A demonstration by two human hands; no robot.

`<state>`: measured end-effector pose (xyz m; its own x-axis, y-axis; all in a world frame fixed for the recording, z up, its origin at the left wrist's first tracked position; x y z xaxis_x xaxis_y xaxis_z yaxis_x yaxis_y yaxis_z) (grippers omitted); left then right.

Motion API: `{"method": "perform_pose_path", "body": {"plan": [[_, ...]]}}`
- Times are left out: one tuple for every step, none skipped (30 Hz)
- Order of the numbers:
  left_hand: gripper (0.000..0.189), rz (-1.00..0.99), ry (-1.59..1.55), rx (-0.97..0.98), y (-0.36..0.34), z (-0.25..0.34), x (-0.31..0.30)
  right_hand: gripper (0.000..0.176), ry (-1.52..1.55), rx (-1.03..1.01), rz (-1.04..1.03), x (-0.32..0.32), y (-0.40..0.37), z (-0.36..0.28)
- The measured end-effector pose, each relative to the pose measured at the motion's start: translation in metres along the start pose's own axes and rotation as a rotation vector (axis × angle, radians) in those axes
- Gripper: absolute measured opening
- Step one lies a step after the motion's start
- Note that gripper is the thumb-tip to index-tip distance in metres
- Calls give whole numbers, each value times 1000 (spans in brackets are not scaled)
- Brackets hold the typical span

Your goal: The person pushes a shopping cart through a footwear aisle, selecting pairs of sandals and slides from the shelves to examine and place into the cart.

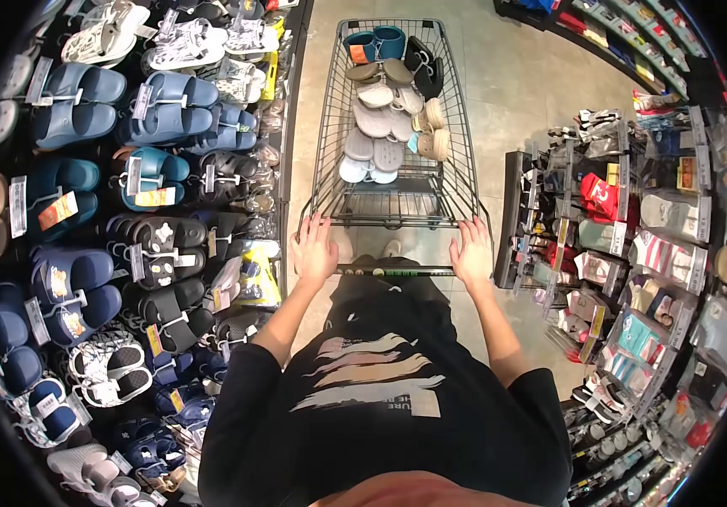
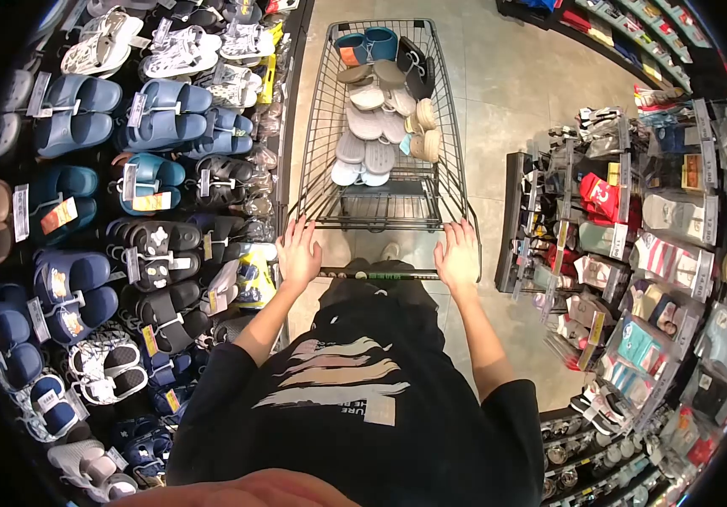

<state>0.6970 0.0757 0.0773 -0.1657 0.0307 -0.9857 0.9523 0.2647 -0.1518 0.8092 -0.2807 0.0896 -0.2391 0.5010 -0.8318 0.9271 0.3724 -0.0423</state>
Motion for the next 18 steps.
{"method": "perform_pose_path", "body": {"plan": [[55,-2,-8,0,10,0,-1,45,17,3,0,0,9,2],[55,-3,-14,-3,21,0,-2,45,35,3,0,1,19,4],[53,18,-22,-2,32,0,-4,45,30,-14,14,-1,30,5],[53,15,-18,-6,44,1,-3,45,34,-15,10,-1,42,8],[52,28,-17,-8,58,2,-4,45,29,-18,12,-2,56,12],[52,45,-12,-8,73,1,-5,44,26,-21,19,-3,71,14],[52,52,-11,-1,89,1,-5,43,22,-23,37,-6,85,14],[52,56,-9,-7,105,0,-5,43,22,-20,38,-8,101,15],[52,54,-3,-5,121,1,-6,43,17,-15,48,-7,115,20],[52,55,1,-6,138,2,-9,44,10,-14,59,-9,131,24],[52,65,4,-10,155,3,-12,44,13,-23,67,-10,145,26],[52,66,16,-7,173,3,-12,44,2,-24,76,-11,162,28],[52,69,29,-6,189,2,-13,45,-8,-27,86,-13,179,29],[52,69,14,-16,207,1,-14,45,-6,-45,100,-16,197,28],[54,58,-8,-13,225,2,-17,45,-13,-38,100,-18,212,31],[55,45,-33,-16,240,2,-18,46,-22,-36,94,-18,226,34],[55,30,-9,9,254,6,-21,47,-22,-16,72,-18,241,41],[55,19,24,15,270,5,-26,47,-31,8,85,-16,255,47]]}}
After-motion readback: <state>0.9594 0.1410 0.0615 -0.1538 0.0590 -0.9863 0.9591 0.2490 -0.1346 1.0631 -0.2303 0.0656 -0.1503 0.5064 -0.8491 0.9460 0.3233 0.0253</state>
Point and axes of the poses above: each hand's wrist, its own y-axis towards the middle knuckle, its own x-axis out of the palm, z = x × y, the point moved 8 cm from there along y, towards the middle knuckle, and after that the axes turned 13 degrees about y, right-handed, at the moved point
